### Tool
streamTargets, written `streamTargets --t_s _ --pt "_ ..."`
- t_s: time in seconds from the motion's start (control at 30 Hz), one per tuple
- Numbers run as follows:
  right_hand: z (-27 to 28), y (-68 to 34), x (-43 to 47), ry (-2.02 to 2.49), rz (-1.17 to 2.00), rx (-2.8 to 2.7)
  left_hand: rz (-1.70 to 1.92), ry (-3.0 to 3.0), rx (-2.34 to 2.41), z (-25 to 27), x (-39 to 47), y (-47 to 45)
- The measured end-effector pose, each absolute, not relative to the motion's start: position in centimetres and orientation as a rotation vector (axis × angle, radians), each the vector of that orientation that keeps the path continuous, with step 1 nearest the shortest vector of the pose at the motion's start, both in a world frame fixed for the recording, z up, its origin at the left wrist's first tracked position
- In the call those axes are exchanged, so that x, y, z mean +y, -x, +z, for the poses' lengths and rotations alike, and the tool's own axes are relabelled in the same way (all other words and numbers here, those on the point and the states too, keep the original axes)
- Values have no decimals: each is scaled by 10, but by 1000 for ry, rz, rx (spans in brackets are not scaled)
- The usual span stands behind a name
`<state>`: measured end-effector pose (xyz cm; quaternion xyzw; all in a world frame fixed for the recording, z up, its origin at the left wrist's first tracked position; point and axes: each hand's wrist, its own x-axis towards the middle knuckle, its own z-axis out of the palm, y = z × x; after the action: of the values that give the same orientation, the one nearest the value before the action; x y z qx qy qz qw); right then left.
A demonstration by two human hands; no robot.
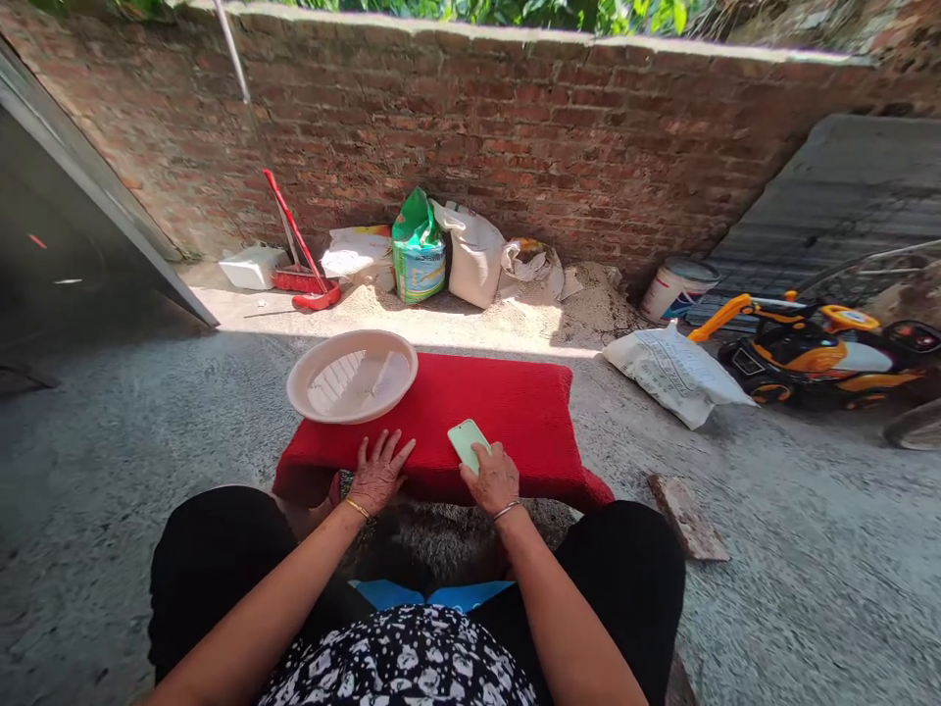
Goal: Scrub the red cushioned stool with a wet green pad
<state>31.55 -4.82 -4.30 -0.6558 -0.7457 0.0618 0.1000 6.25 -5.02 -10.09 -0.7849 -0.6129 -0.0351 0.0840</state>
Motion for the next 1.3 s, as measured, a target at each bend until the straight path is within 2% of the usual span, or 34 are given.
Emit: streamTargets --t_s 0.2,0.33,0.63,0.77,1.03,1.2,1.3 --pt "-17 -383 -48 2346 336 -1963 -88 2329 -1854 -102 -47 -64" --pt "-5 -414 -47 2491 291 -1783 -60 2338 -1883 -100 -47 -65" --pt "-33 -306 -52 1898 198 -2212 -97 2371 -1898 -103 -48 -67" --pt "-41 -303 -50 1923 201 -2240 -136 2385 -1900 -108 -48 -67" --pt "-38 -375 -36 2238 411 -1920 -214 2427 -1922 -101 -51 -71" --pt "-35 -371 -42 1783 670 -2097 -375 2563 -1930 -61 -64 -82" --pt "-24 -357 -51 1477 925 -2256 -567 2760 -1611 -38 -77 -96"
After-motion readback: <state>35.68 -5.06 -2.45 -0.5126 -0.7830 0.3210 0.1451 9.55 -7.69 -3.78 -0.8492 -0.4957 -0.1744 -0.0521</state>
